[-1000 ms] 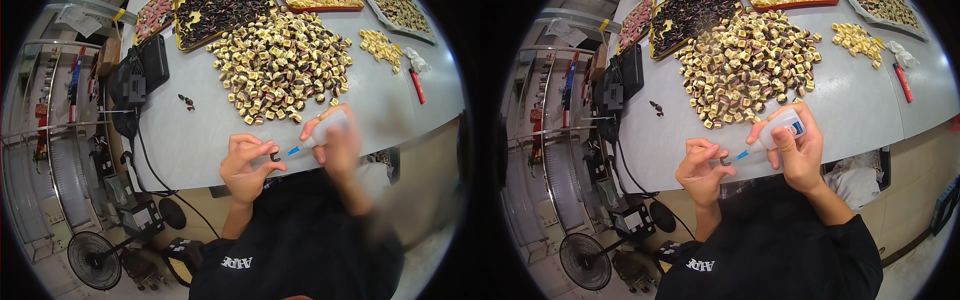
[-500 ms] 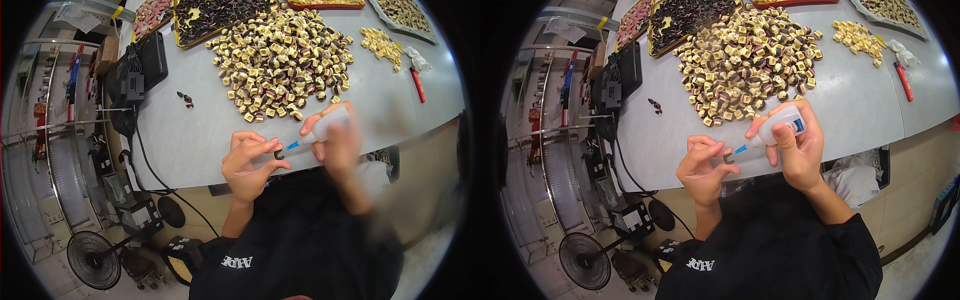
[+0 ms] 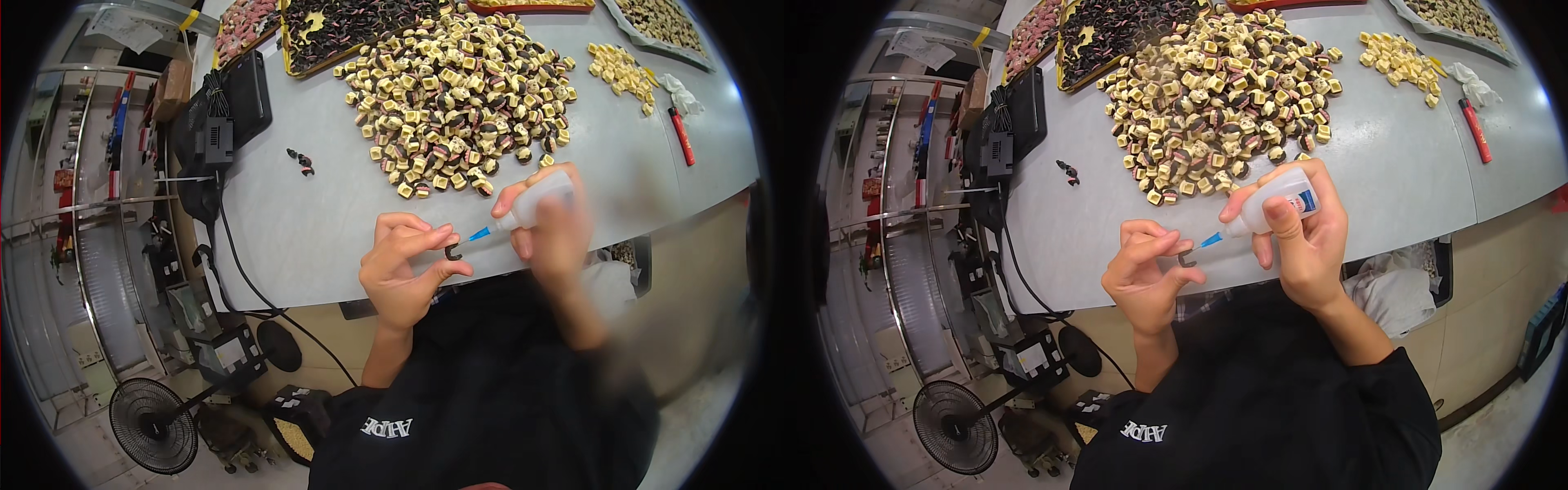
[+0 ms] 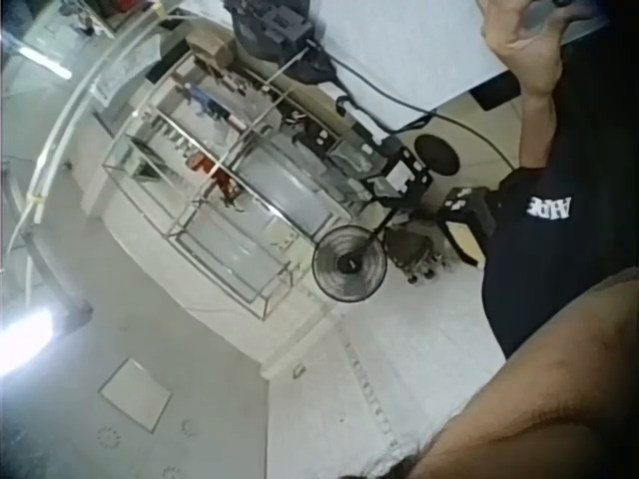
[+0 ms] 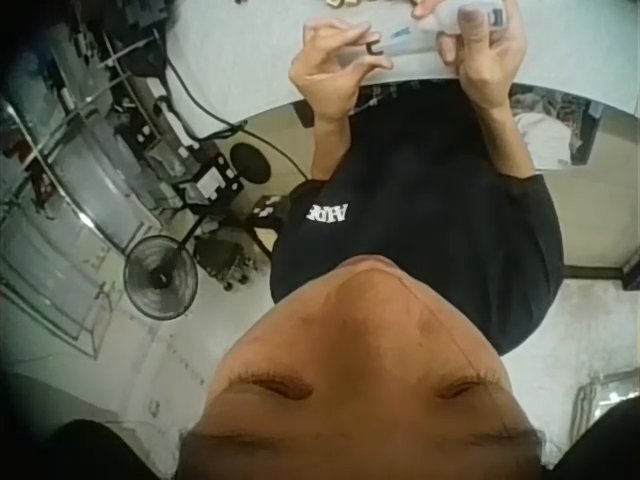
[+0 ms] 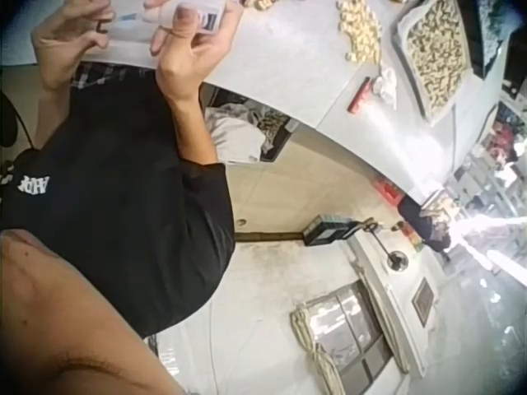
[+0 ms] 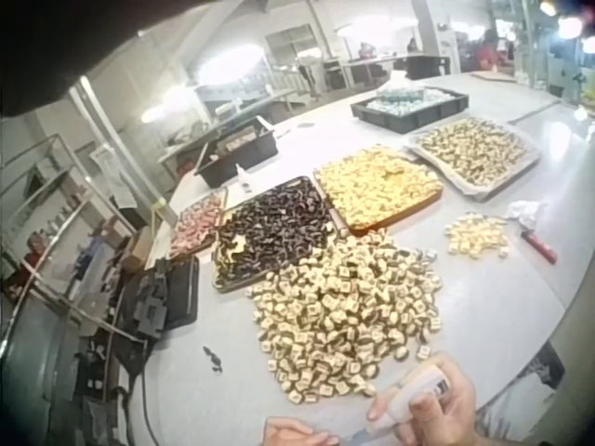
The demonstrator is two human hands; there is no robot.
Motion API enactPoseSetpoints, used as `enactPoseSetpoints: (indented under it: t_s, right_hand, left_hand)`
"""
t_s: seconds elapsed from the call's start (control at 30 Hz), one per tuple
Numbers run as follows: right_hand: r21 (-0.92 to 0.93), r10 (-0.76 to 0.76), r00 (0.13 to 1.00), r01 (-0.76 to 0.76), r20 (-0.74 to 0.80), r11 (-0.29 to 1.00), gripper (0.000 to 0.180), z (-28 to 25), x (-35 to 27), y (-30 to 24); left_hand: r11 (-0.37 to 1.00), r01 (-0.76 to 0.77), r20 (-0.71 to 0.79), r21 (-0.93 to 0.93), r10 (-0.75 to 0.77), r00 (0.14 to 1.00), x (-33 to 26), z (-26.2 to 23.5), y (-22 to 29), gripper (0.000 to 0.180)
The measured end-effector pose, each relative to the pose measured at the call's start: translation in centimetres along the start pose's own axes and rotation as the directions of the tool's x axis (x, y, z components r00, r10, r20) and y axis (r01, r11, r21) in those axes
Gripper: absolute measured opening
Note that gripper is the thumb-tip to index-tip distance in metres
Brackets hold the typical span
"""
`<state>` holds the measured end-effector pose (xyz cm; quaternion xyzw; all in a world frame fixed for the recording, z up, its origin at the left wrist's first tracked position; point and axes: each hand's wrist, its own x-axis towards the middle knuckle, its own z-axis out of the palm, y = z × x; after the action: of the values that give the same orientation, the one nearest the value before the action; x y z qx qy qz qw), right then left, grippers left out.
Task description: Apply glue to small black bases and attach yellow decorative components at an assembly table.
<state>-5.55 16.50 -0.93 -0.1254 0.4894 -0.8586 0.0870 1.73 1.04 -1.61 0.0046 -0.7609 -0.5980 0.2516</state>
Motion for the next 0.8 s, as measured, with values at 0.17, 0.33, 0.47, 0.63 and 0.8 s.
enactPoseSetpoints:
  t_s: [0.17, 0.33, 0.47, 0.63, 0.8]
  right_hand:
    - [-0.074, -0.037, 0.999, 0.038, 0.009, 0.997, 0.031, 0.1, 0.0, 0.5]
    - [-0.047, -0.002, 0.999, 0.004, 0.037, 0.999, 0.031, -0.7, 0.1, -0.1]
    - [0.135, -0.083, 0.992, 0.095, -0.091, 0.986, 0.030, -0.9, 0.5, -0.7]
    - [-0.164, -0.288, 0.946, 0.263, -0.153, 0.951, 0.030, -4.0, 1.2, -3.8]
    - [-0.678, -0.339, 0.931, 0.163, -0.135, 0.717, 0.031, -6.8, 1.6, -5.5]
  left_hand:
    - [1.000, -0.010, 0.008, 0.018, 0.010, 1.000, 0.0, 0.0, 0.0, 0.043]
    - [1.000, -0.021, 0.009, 0.000, 0.021, 1.000, 0.2, 0.0, -0.1, 0.042]
    - [0.998, -0.028, -0.027, -0.061, 0.026, 0.999, 0.5, 0.2, 0.3, 0.042]
    - [0.996, -0.033, -0.049, -0.083, 0.029, 0.998, 0.1, 0.0, 0.3, 0.046]
    - [0.998, -0.039, -0.046, -0.046, 0.037, 0.998, 0.0, -0.2, 0.0, 0.047]
